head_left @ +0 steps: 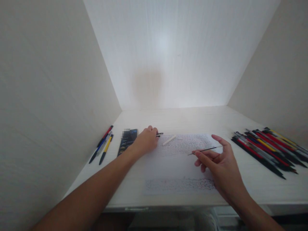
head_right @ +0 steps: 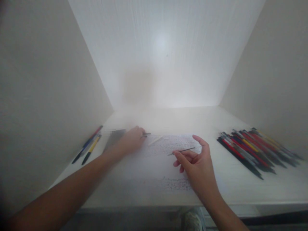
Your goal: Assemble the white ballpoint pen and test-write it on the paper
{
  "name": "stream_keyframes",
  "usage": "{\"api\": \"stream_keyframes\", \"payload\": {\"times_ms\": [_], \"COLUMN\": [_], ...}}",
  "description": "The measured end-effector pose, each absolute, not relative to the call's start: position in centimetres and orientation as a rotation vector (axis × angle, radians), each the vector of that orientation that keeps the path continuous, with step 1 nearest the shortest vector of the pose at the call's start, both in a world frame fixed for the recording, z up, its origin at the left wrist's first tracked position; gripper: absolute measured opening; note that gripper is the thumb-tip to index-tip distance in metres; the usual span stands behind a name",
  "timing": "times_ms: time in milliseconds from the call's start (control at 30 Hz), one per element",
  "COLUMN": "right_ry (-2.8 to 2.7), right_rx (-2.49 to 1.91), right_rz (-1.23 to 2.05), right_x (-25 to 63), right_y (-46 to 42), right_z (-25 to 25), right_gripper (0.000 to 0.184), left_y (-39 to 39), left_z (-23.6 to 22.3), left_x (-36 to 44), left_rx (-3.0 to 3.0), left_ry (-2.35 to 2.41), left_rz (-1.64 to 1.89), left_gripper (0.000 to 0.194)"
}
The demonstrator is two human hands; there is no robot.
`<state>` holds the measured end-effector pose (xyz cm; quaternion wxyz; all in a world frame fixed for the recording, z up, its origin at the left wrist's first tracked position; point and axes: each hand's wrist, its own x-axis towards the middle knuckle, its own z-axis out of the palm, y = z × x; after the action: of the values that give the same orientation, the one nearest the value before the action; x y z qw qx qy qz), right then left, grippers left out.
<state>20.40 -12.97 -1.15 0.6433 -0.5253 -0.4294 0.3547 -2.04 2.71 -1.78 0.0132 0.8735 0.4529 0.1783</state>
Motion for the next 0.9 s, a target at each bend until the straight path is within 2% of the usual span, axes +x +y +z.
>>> {"api": "stream_keyframes", "payload": {"times_ms": [300,500,667,900], "right_ry": [-1.004,-0.939,-0.869,-0.861], "right_rx": [-1.163,-1.152,-1.152,-1.158], "right_rz": [0.861,0.765,0.671,0.644], "right_x": [20.3,20.5,20.5,20.4], "right_y": [-13.0,-12.8,-12.8,-12.8], "right_z": [-0.9,-1.0,-0.8,-1.0], "right_gripper": [0.062,0.062,0.061,0.062], "left_y": [3.3,-0.1,-3.2,-3.3], "left_z": [-1.8,0.1,0.5,0.2], "left_x": [-2.3,0.5,2.5,2.7], "left_rx": [2.761,2.64,2.623,2.637], "left_ry": [1.359,0.922,0.574,0.524], "left_rz": [0.658,0.958,0.941,0.889], "left_gripper": [0.015,0.013,0.014,0.013]}}
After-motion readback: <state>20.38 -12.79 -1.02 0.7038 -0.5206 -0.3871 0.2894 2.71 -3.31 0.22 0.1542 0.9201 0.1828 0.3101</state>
